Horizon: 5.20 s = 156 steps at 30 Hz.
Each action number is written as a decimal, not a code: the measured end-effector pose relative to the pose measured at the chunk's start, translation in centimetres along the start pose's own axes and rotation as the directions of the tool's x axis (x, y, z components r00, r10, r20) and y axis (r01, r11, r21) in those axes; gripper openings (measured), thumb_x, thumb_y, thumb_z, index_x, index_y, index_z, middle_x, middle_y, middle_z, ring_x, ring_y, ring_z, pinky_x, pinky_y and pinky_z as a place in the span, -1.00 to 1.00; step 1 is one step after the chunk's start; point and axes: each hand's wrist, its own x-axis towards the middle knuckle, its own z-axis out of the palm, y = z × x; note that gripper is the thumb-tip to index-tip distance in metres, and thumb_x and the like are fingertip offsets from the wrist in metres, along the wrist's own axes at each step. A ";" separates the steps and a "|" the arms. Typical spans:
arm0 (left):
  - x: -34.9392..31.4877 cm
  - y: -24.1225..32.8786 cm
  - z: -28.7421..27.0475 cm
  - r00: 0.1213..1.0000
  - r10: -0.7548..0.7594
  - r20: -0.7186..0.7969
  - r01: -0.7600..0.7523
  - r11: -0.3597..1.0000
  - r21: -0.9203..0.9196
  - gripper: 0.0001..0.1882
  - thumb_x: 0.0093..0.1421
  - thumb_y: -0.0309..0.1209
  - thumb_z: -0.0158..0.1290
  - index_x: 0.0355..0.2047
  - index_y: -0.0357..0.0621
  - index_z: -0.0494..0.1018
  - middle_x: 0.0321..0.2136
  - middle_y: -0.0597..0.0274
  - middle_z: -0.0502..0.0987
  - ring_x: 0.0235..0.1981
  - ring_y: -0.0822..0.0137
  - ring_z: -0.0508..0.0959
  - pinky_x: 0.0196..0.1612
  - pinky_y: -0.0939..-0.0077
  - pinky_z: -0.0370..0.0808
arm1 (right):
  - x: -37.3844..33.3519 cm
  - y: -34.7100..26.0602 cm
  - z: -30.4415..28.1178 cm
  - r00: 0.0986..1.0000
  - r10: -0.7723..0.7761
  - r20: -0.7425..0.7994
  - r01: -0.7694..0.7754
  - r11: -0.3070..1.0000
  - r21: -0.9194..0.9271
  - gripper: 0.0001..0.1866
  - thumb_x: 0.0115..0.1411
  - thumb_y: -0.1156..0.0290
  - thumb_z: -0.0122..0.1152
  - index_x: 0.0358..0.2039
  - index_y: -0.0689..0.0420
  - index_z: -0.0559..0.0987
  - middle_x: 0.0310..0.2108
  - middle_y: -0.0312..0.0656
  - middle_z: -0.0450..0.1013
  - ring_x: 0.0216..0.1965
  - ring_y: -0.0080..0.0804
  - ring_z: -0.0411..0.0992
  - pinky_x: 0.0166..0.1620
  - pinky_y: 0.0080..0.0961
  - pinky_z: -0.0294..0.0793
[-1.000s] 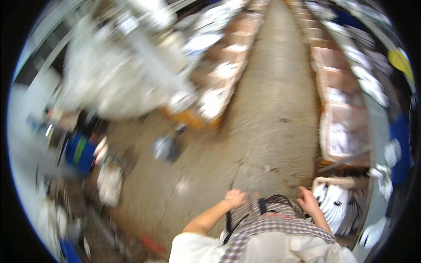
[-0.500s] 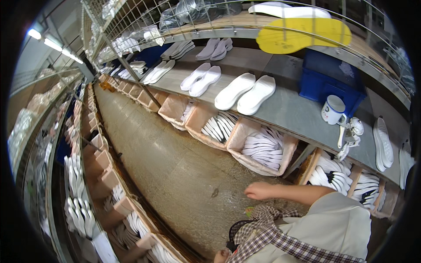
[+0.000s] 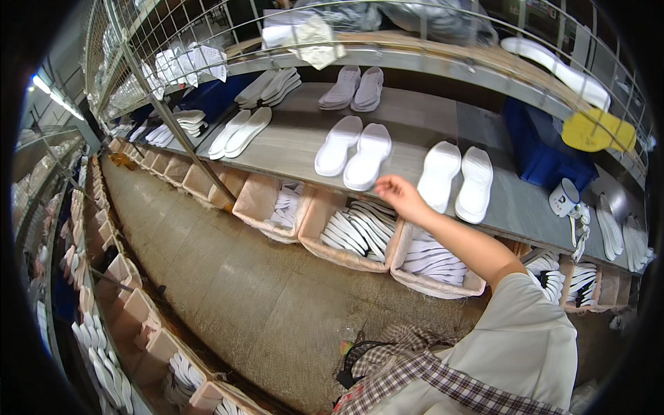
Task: The person picks up pairs of white slip-on shoes from a shelf, inspects them by turning them over, and places them into a large plastic bag. They then retrieve more pairs from the shelf and continue the process.
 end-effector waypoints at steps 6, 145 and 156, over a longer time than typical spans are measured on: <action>15.2 7.2 -15.8 0.967 0.237 -0.093 -0.234 0.971 0.047 -0.58 0.19 -0.26 0.02 -0.05 -0.32 0.37 -0.12 -0.11 0.48 -0.08 0.02 0.47 -0.02 0.28 0.39 | 16.3 5.5 -2.4 0.902 0.070 -0.427 -0.067 0.998 0.021 -0.59 0.12 0.44 0.12 0.00 0.21 0.35 -0.29 -0.30 0.43 -0.25 -0.57 0.36 -0.20 -0.63 0.34; 39.2 49.6 -52.2 0.453 0.886 -0.101 -0.562 0.196 -0.803 -0.51 0.22 -0.37 -0.01 0.13 -0.22 0.18 0.02 0.13 0.35 0.02 0.31 0.36 0.06 0.46 0.35 | 23.3 -10.2 50.1 0.893 -0.109 0.436 0.212 0.957 -0.196 0.02 -0.21 0.35 0.42 0.20 0.21 0.00 0.12 0.13 0.07 0.18 0.04 0.04 0.22 -0.17 0.05; 36.1 49.2 -52.2 0.570 0.814 0.115 0.211 -0.010 -0.977 -0.47 0.24 -0.47 -0.10 0.20 -0.22 0.04 0.06 -0.01 0.30 0.01 0.18 0.43 -0.02 0.35 0.48 | 24.7 -9.5 48.0 0.863 -0.225 0.453 0.074 0.943 0.326 -0.61 0.13 0.59 -0.08 0.00 0.19 0.46 0.21 -0.12 0.15 0.21 -0.20 0.14 0.20 -0.32 0.15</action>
